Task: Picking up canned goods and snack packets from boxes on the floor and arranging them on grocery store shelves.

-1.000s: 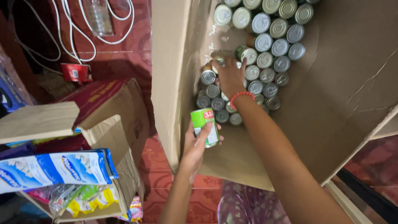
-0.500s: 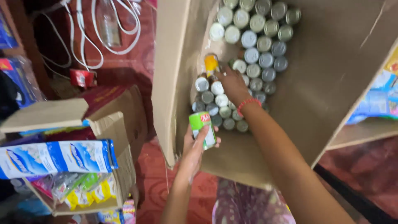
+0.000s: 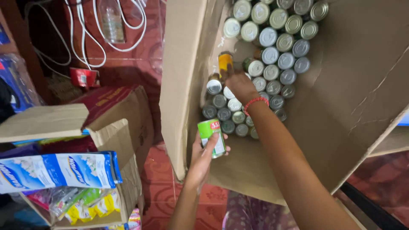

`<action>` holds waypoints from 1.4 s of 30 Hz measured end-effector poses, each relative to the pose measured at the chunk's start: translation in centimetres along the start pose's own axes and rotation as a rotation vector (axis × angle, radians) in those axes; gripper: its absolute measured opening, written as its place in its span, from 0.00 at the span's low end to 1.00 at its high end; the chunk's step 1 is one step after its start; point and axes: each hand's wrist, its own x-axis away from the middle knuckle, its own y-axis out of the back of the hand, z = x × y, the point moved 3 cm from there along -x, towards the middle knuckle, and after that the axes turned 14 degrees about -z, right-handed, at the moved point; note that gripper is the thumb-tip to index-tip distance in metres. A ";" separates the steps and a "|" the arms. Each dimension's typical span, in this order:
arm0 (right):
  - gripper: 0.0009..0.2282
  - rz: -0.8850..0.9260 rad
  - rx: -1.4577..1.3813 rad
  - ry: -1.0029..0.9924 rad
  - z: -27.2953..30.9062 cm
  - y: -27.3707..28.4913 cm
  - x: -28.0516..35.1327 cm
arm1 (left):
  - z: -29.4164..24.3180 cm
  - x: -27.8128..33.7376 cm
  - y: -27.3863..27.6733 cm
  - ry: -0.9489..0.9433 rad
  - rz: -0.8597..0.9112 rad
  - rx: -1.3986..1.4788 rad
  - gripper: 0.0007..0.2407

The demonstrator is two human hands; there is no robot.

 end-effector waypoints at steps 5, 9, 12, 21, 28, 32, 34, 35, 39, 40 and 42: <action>0.19 -0.130 0.016 -0.053 -1.0 0.3 -1.4 | -1.3 0.1 -0.4 0.002 -0.011 -0.008 0.16; 0.22 -0.225 -0.307 -0.423 -1.0 4.4 -2.8 | -1.5 0.3 -0.5 -0.017 0.014 0.011 0.15; 0.16 -0.422 -0.438 -0.519 -1.6 3.7 -1.6 | -1.2 0.4 -0.7 -0.021 0.019 0.027 0.15; 0.07 -0.687 -0.974 -0.956 1.2 10.3 8.8 | -4.6 7.0 -3.0 -0.003 0.029 0.212 0.15; 0.10 -0.464 -1.583 -1.016 7.3 27.5 21.3 | -5.6 16.5 -2.5 0.025 -0.080 0.343 0.16; 0.08 -0.351 -1.659 -0.982 10.2 40.2 25.4 | -8.5 26.6 -3.6 -0.004 -0.011 0.369 0.16; 0.06 -0.267 -1.608 -0.787 11.8 47.4 26.1 | -10.5 32.7 -4.5 -0.041 0.045 0.373 0.16; 0.06 -0.275 -1.603 -0.747 12.1 49.0 27.2 | -10.7 35.3 -4.4 -0.074 0.057 0.388 0.16; 0.13 -0.245 -1.677 -0.450 15.0 60.7 28.4 | -14.5 45.3 -6.0 -0.225 0.126 0.539 0.18; 0.17 -0.214 -1.536 -0.501 16.6 64.5 29.1 | -15.7 48.5 -6.4 -0.246 0.156 0.614 0.19; 0.20 -0.145 -1.681 -0.465 19.8 71.7 29.4 | -16.2 51.9 -6.6 -0.284 0.187 0.709 0.19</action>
